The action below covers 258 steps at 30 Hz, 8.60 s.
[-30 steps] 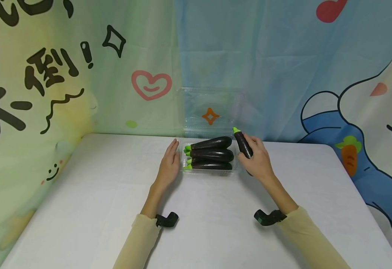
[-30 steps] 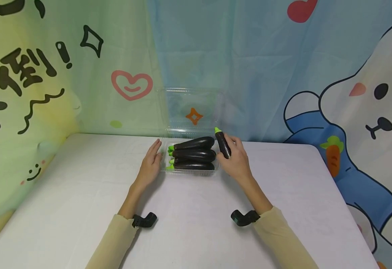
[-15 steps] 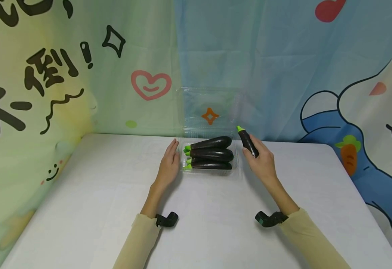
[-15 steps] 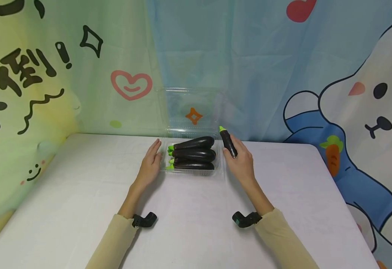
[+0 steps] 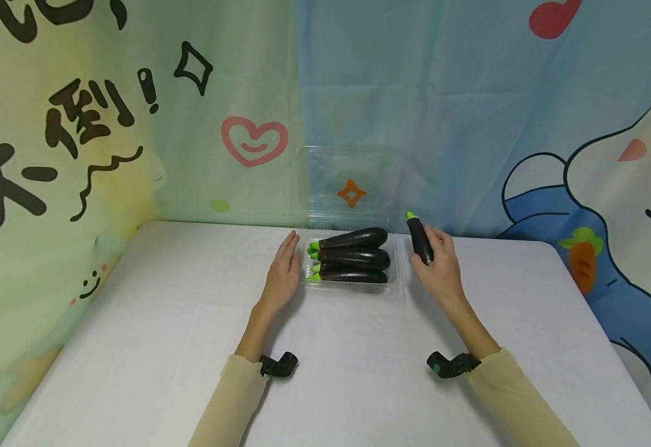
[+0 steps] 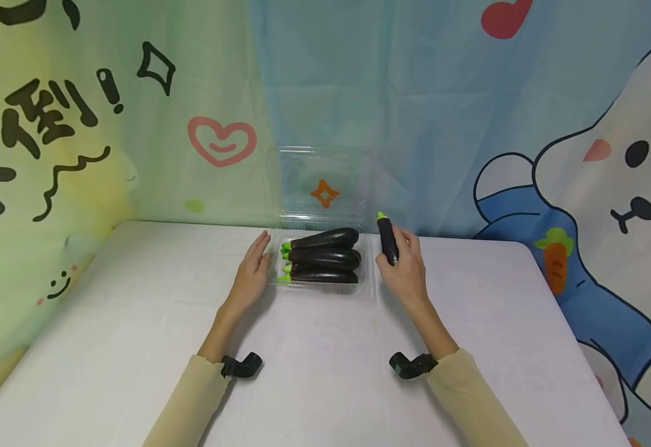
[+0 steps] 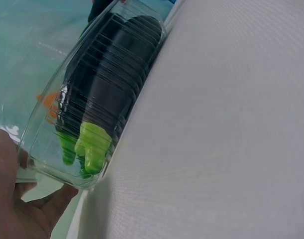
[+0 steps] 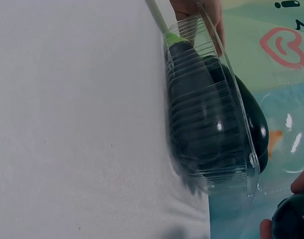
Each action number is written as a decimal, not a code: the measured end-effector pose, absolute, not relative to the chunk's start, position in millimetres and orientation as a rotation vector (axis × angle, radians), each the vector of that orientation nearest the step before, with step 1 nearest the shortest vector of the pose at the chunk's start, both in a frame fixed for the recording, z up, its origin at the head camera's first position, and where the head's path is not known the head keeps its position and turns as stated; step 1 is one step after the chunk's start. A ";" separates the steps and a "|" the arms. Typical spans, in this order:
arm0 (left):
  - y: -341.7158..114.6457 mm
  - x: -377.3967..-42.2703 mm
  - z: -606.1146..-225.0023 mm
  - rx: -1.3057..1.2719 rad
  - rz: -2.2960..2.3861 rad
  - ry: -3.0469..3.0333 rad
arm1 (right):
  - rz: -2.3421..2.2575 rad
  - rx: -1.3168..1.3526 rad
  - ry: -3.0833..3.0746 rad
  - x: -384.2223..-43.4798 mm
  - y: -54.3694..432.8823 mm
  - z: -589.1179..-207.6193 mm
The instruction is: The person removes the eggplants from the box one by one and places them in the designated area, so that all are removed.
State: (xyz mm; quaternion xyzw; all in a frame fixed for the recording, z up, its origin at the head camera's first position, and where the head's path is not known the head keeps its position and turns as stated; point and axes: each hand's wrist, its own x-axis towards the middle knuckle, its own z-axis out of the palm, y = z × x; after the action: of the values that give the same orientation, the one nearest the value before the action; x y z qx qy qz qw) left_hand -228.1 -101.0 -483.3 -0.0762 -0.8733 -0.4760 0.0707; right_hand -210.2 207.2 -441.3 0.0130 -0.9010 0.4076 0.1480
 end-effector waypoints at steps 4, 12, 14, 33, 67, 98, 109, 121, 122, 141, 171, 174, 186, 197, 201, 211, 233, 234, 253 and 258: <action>-101.8 -227.8 -483.5 -0.231 -1.434 -2.622 | 1.168 -0.004 -2.574 -210.9 207.6 -442.5; -102.7 -229.0 -484.1 -0.235 -1.444 -2.619 | 1.199 0.002 -2.556 -213.4 214.1 -449.5; -102.9 -229.4 -484.2 -0.238 -1.444 -2.616 | 1.197 0.008 -2.554 -214.0 215.6 -451.4; -102.5 -230.6 -486.4 -0.239 -1.437 -2.627 | 1.198 -0.096 -2.754 -227.3 215.9 -471.3; -102.9 -230.4 -480.9 -0.260 -1.454 -2.639 | 1.034 0.126 -2.793 -228.3 219.1 -490.4; -103.1 -229.6 -482.1 -0.243 -1.449 -2.643 | 0.977 0.072 -2.949 -231.8 221.0 -485.3; -103.3 -230.2 -483.5 -0.243 -1.457 -2.632 | 0.958 0.089 -2.934 -233.9 221.0 -480.4; -102.9 -230.2 -479.7 -0.256 -1.455 -2.632 | 1.019 0.367 -2.743 -230.8 207.3 -445.5; -103.0 -230.1 -479.8 -0.255 -1.455 -2.633 | 1.020 0.388 -2.742 -229.9 204.7 -443.7; -103.1 -229.8 -482.6 -0.245 -1.451 -2.645 | 0.665 0.946 -2.778 -216.5 155.6 -419.7; -102.5 -228.9 -483.7 -0.242 -1.438 -2.636 | 0.438 1.243 -2.867 -240.9 130.1 -418.2; -102.1 -229.0 -484.5 -0.239 -1.438 -2.638 | 0.422 1.263 -2.860 -242.2 128.2 -418.0; -102.0 -229.3 -483.9 -0.249 -1.441 -2.622 | 0.283 1.243 -2.861 -247.8 121.6 -422.9; -101.7 -229.7 -485.8 -0.246 -1.437 -2.621 | 0.232 1.232 -2.779 -249.5 122.9 -430.7; -101.3 -229.6 -484.5 -0.241 -1.444 -2.605 | 0.170 1.243 -2.705 -248.6 124.0 -430.6; -99.6 -230.3 -486.9 -0.231 -1.414 -2.612 | 0.306 1.213 -2.667 -244.5 133.3 -421.1; -101.0 -230.4 -485.5 -0.230 -1.446 -2.605 | 0.708 0.817 -2.889 -221.1 172.5 -402.1; -101.0 -230.2 -485.4 -0.228 -1.451 -2.603 | 0.741 0.803 -2.898 -220.7 174.3 -402.5; -101.0 -230.1 -485.6 -0.229 -1.461 -2.601 | 1.093 0.484 -2.686 -208.0 220.6 -424.0; -100.8 -230.8 -486.4 -0.241 -1.452 -2.603 | 1.106 0.400 -2.716 -202.6 232.0 -427.0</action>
State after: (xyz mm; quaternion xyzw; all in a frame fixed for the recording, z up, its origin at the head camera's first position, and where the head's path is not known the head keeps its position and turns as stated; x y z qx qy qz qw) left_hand -230.8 -100.8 -486.4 -0.0802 -0.8680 -0.4843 0.0754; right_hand -202.6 232.0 -427.0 0.1347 -0.9139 0.3721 0.0907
